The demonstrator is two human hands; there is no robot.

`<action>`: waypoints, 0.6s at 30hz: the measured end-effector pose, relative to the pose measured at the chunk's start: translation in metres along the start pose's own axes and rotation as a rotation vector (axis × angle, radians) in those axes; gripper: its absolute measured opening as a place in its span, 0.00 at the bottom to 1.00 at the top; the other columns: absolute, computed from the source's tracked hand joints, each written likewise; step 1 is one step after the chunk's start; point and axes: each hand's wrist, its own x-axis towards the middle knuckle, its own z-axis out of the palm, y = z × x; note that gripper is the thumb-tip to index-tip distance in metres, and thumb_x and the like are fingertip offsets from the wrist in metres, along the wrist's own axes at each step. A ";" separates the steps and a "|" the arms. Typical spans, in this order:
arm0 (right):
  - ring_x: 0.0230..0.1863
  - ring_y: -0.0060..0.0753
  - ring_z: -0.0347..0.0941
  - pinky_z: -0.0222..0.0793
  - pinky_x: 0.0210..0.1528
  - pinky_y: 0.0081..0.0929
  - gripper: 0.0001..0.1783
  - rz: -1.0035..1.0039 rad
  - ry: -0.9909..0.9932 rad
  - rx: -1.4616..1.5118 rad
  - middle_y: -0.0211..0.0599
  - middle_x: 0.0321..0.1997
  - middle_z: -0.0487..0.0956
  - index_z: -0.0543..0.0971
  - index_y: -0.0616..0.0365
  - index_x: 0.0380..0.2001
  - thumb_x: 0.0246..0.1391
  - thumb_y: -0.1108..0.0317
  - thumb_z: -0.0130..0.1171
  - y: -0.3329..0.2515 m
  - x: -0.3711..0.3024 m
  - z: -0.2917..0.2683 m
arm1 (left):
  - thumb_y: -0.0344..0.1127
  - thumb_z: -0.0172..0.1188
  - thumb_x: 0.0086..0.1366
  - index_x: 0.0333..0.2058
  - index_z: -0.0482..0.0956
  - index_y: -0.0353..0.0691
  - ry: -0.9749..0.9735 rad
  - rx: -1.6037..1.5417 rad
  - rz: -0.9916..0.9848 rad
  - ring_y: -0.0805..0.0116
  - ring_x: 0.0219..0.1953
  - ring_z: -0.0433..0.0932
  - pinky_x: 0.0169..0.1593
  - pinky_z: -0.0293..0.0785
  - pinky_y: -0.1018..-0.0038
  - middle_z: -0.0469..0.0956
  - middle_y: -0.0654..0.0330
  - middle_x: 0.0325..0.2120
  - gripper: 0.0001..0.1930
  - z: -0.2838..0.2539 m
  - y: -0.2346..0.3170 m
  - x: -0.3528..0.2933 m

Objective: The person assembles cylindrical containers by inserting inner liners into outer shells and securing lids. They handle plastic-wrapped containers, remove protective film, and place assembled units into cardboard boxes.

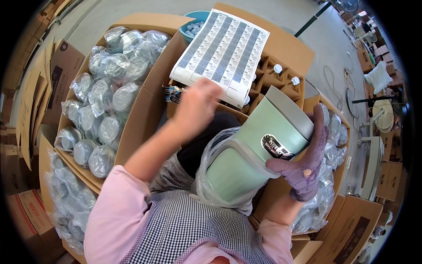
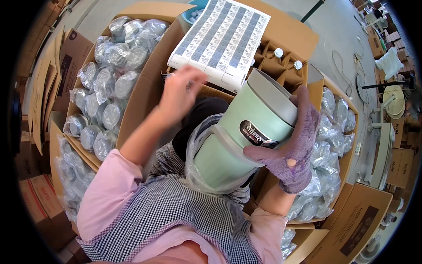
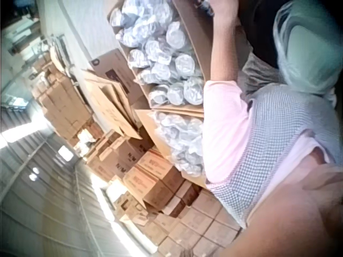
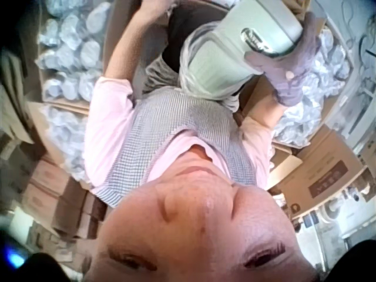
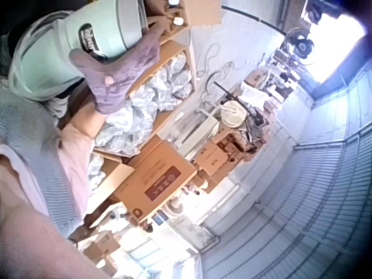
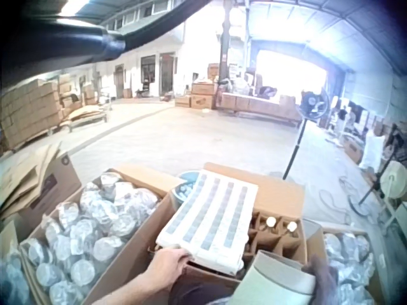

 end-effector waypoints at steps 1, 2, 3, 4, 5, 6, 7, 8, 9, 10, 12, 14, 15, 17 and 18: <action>0.58 0.45 0.66 0.60 0.63 0.39 0.80 -0.013 0.001 -0.006 0.45 0.56 0.68 0.54 0.64 0.68 0.04 0.49 0.81 0.000 0.002 0.000 | 0.29 0.63 0.57 0.33 0.83 0.37 -0.071 0.154 -0.021 0.51 0.33 0.79 0.37 0.75 0.65 0.79 0.50 0.29 0.05 0.004 -0.061 0.009; 0.58 0.45 0.65 0.60 0.63 0.39 0.80 -0.012 0.002 0.008 0.45 0.56 0.68 0.54 0.64 0.68 0.04 0.48 0.81 0.003 0.002 0.000 | 0.32 0.63 0.57 0.35 0.84 0.39 -0.354 0.367 -0.116 0.50 0.34 0.79 0.40 0.75 0.62 0.80 0.50 0.29 0.07 -0.001 -0.110 0.019; 0.58 0.45 0.65 0.60 0.63 0.39 0.80 -0.015 0.004 0.024 0.45 0.55 0.68 0.54 0.64 0.68 0.04 0.47 0.81 0.006 0.003 0.002 | 0.35 0.61 0.59 0.33 0.84 0.42 -0.474 0.395 -0.148 0.52 0.37 0.80 0.42 0.75 0.59 0.81 0.51 0.30 0.07 0.000 -0.152 0.024; 0.58 0.46 0.65 0.60 0.63 0.39 0.79 -0.011 0.007 0.040 0.46 0.55 0.68 0.55 0.64 0.68 0.05 0.46 0.81 0.009 0.004 0.004 | 0.36 0.62 0.57 0.32 0.86 0.45 -0.545 0.423 -0.105 0.53 0.38 0.80 0.42 0.75 0.61 0.82 0.52 0.30 0.07 0.001 -0.172 0.030; 0.58 0.46 0.65 0.60 0.62 0.40 0.79 -0.004 0.006 0.050 0.46 0.55 0.68 0.55 0.64 0.67 0.05 0.45 0.81 0.009 0.005 0.006 | 0.36 0.63 0.56 0.31 0.86 0.46 -0.644 0.477 -0.100 0.54 0.38 0.81 0.42 0.76 0.62 0.82 0.53 0.30 0.06 0.003 -0.182 0.034; 0.58 0.46 0.65 0.60 0.62 0.40 0.79 0.001 0.005 0.060 0.46 0.55 0.68 0.55 0.64 0.67 0.06 0.43 0.81 0.008 0.006 0.008 | 0.36 0.63 0.55 0.31 0.86 0.47 -0.741 0.532 -0.096 0.54 0.37 0.81 0.42 0.76 0.62 0.82 0.53 0.30 0.06 0.005 -0.192 0.036; 0.58 0.46 0.65 0.60 0.62 0.40 0.79 0.015 0.009 0.057 0.46 0.55 0.68 0.56 0.64 0.67 0.06 0.41 0.81 0.007 0.007 0.007 | 0.36 0.64 0.53 0.30 0.86 0.48 -0.840 0.575 -0.077 0.55 0.37 0.81 0.42 0.76 0.63 0.82 0.54 0.30 0.06 0.015 -0.201 0.043; 0.57 0.46 0.65 0.60 0.61 0.40 0.79 -0.002 0.011 0.033 0.46 0.54 0.69 0.56 0.65 0.67 0.06 0.40 0.80 0.006 0.009 0.006 | 0.36 0.65 0.50 0.30 0.87 0.51 -0.820 0.626 -0.021 0.56 0.36 0.81 0.41 0.77 0.64 0.82 0.55 0.29 0.07 0.024 -0.208 0.045; 0.56 0.46 0.65 0.60 0.61 0.41 0.79 -0.020 0.012 0.011 0.46 0.54 0.69 0.57 0.65 0.66 0.06 0.39 0.80 0.005 0.009 0.006 | 0.36 0.64 0.51 0.30 0.87 0.50 -0.841 0.644 0.020 0.55 0.36 0.82 0.40 0.77 0.64 0.82 0.54 0.29 0.07 0.028 -0.216 0.046; 0.56 0.46 0.66 0.60 0.61 0.41 0.79 -0.033 0.013 -0.014 0.46 0.53 0.69 0.57 0.66 0.66 0.06 0.37 0.79 0.004 0.009 0.005 | 0.36 0.63 0.52 0.30 0.86 0.48 -0.866 0.658 0.064 0.55 0.36 0.82 0.40 0.77 0.63 0.82 0.54 0.29 0.07 0.033 -0.216 0.047; 0.54 0.45 0.66 0.60 0.60 0.41 0.79 -0.065 0.028 -0.043 0.45 0.52 0.70 0.58 0.67 0.66 0.06 0.35 0.78 0.005 0.011 0.007 | 0.35 0.61 0.53 0.30 0.85 0.46 -0.886 0.716 0.083 0.55 0.36 0.82 0.39 0.77 0.62 0.82 0.52 0.28 0.07 0.039 -0.216 0.049; 0.53 0.44 0.66 0.61 0.59 0.41 0.79 -0.083 0.068 -0.053 0.44 0.51 0.71 0.59 0.69 0.65 0.06 0.34 0.78 0.004 0.012 0.006 | 0.35 0.58 0.55 0.30 0.84 0.42 -0.876 0.791 0.047 0.54 0.36 0.82 0.38 0.77 0.61 0.82 0.51 0.28 0.08 0.051 -0.215 0.049; 0.52 0.44 0.67 0.61 0.59 0.41 0.78 -0.040 0.042 -0.049 0.44 0.50 0.72 0.59 0.69 0.64 0.06 0.36 0.79 -0.002 0.014 0.007 | 0.34 0.54 0.57 0.29 0.83 0.38 -0.866 0.818 0.049 0.53 0.37 0.82 0.39 0.77 0.60 0.82 0.50 0.28 0.10 0.048 -0.217 0.046; 0.54 0.46 0.67 0.60 0.60 0.42 0.78 -0.122 0.033 -0.032 0.45 0.50 0.72 0.60 0.70 0.64 0.05 0.38 0.79 0.001 0.016 0.002 | 0.37 0.61 0.52 0.26 0.84 0.43 -0.741 0.692 0.112 0.52 0.34 0.81 0.37 0.76 0.60 0.81 0.51 0.26 0.06 0.043 -0.229 0.044; 0.55 0.48 0.66 0.59 0.61 0.43 0.78 -0.145 0.008 -0.074 0.47 0.51 0.72 0.60 0.71 0.63 0.04 0.37 0.79 0.002 0.017 0.000 | 0.37 0.62 0.53 0.27 0.84 0.42 -0.778 0.638 0.144 0.53 0.34 0.81 0.38 0.76 0.61 0.81 0.50 0.27 0.06 0.032 -0.223 0.046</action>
